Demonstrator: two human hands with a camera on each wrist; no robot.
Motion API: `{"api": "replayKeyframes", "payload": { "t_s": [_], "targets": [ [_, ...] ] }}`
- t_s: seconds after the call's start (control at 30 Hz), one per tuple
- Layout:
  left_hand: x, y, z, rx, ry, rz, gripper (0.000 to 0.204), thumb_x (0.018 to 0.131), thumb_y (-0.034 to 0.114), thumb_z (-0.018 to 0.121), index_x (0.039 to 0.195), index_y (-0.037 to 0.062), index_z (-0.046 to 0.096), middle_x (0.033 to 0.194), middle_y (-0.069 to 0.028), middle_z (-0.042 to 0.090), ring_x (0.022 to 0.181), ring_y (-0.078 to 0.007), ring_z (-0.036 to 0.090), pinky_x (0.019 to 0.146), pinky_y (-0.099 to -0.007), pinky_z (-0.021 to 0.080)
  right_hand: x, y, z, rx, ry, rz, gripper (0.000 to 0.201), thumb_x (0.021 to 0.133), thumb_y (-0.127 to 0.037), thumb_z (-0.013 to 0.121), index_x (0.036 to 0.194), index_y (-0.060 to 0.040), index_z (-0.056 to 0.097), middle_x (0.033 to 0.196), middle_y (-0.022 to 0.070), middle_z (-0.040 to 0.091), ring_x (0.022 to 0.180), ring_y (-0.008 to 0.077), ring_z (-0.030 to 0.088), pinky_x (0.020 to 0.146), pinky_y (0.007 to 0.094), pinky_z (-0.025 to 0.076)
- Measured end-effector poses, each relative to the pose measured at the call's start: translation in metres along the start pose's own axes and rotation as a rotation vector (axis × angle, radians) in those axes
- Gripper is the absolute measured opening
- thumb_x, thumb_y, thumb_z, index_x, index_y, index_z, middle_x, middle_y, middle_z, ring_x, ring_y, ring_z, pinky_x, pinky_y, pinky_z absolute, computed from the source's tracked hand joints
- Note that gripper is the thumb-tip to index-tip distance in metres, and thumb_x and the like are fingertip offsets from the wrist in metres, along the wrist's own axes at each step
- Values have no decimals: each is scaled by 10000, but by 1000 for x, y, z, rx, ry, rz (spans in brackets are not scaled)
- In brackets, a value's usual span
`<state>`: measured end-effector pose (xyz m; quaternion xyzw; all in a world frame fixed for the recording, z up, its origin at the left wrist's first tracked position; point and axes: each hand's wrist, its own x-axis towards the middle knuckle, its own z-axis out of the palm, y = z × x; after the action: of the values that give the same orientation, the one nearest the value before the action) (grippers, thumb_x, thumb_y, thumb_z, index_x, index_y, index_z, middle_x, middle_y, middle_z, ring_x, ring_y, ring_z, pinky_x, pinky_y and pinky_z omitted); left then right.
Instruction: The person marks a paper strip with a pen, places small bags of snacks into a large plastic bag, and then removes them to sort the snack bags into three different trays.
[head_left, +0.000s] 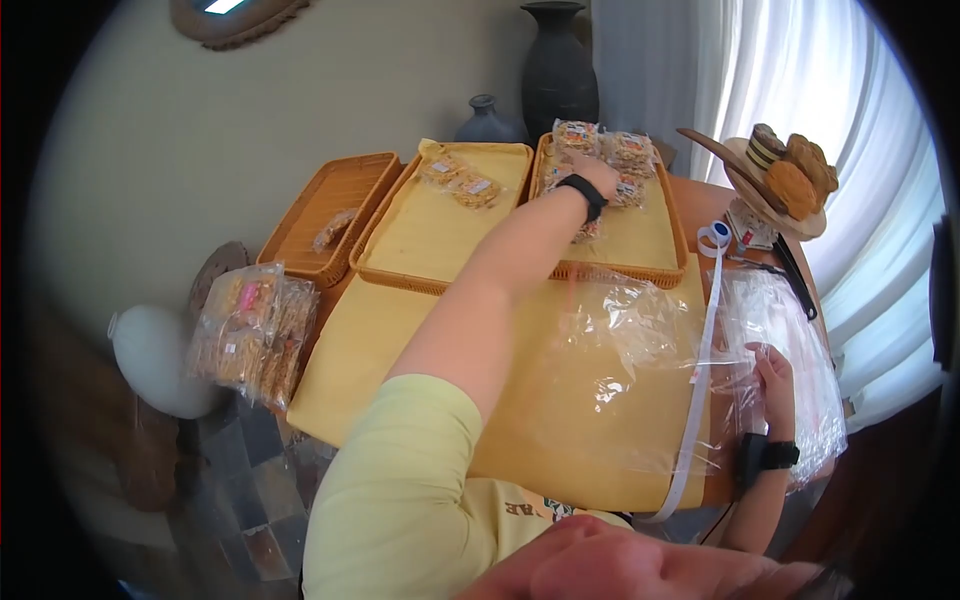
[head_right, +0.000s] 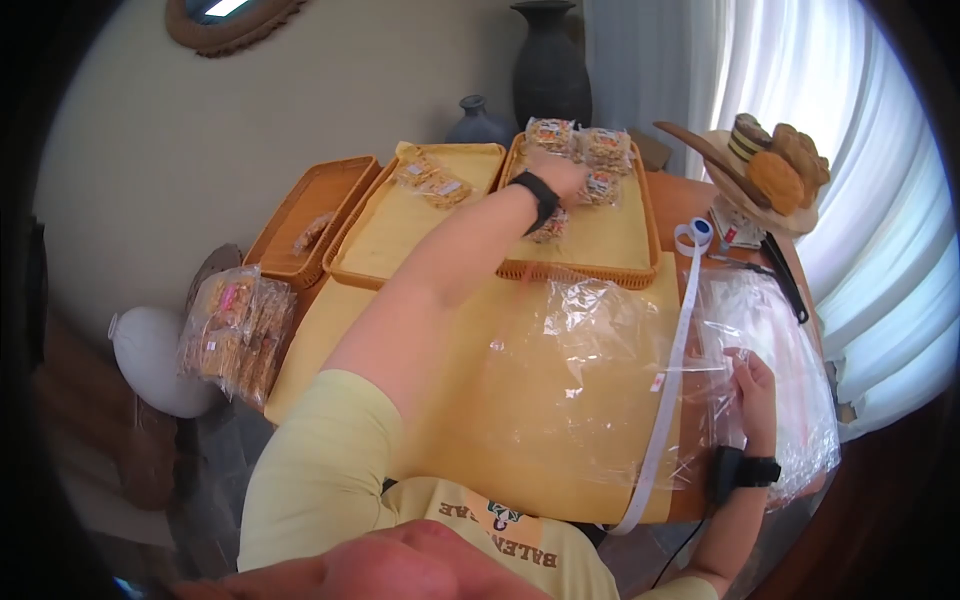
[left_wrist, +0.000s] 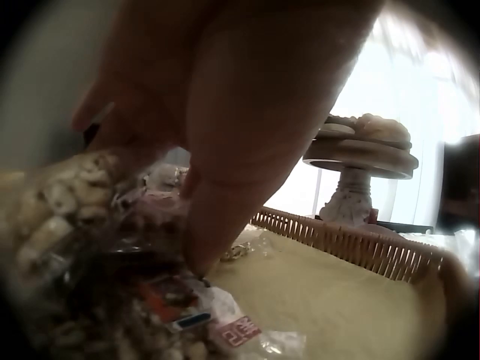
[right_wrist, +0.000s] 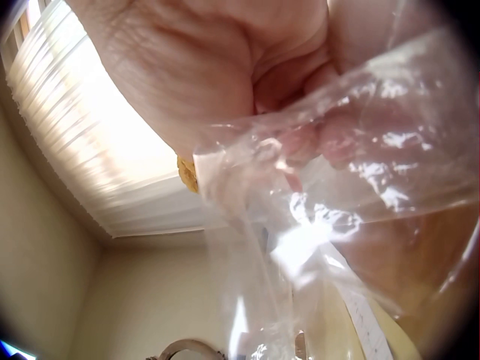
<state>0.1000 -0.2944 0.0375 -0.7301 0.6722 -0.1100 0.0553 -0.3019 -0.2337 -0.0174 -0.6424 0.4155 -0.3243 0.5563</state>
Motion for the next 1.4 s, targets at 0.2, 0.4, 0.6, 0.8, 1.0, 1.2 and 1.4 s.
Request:
{"api": "replayKeyframes", "payload": {
  "t_s": [0.2, 0.4, 0.6, 0.8, 1.0, 1.2, 1.4],
  "targets": [
    [14, 12, 13, 283, 99, -15, 271, 808, 172, 411, 990, 124, 607, 874, -100, 633, 795, -296, 605, 840, -659, 231, -1, -3, 0, -23, 22, -8, 212, 870, -183, 473, 988, -42, 579, 511, -110, 313, 414, -14, 260, 379, 165, 168],
    [-7, -10, -14, -42, 403, 29, 221, 753, 222, 493, 909, 82, 564, 806, -99, 633, 760, -281, 610, 868, -590, 264, -4, -6, 2, -23, 41, 5, 238, 871, -229, 484, 988, -45, 579, 536, -103, 295, 453, -11, 249, 405, 159, 168],
    [-53, -87, -51, -850, 575, -138, 381, 668, 315, 642, 839, 37, 447, 756, -162, 577, 704, -289, 592, 654, -352, 462, -5, -10, 1, -57, 77, 19, 247, 869, -246, 483, 987, -56, 588, 541, -99, 340, 441, -10, 277, 395, 156, 186],
    [-181, -213, -20, -1317, 654, -709, 376, 776, 274, 589, 978, 35, 381, 861, -104, 538, 671, -173, 566, 464, -280, 489, -4, -6, 0, -18, 73, -10, 257, 870, -236, 476, 1006, -44, 579, 545, -87, 348, 461, -7, 301, 413, 147, 215],
    [-285, -290, 29, -1403, 796, -1146, 174, 800, 170, 494, 904, 35, 463, 753, -99, 526, 565, -193, 548, 434, -281, 469, 3, 0, -6, 47, 114, -101, 286, 869, -219, 475, 1054, -16, 554, 542, -77, 343, 461, 4, 308, 412, 154, 241],
    [-314, -347, 97, -777, 745, -1148, 426, 725, 134, 550, 1056, -90, 403, 938, -237, 538, 800, -336, 545, 671, -383, 437, -6, -20, -10, 95, 210, -62, 215, 857, -216, 494, 952, -34, 558, 574, -37, 459, 467, 33, 398, 403, 167, 317],
    [-275, -281, 36, -298, 725, -809, 456, 780, 181, 543, 1157, -21, 384, 1017, -222, 531, 903, -336, 522, 754, -378, 441, -41, -57, -32, 337, 270, -166, 300, 871, -192, 466, 1112, -13, 488, 663, 16, 497, 479, 61, 445, 415, 181, 383]
  ]
}}
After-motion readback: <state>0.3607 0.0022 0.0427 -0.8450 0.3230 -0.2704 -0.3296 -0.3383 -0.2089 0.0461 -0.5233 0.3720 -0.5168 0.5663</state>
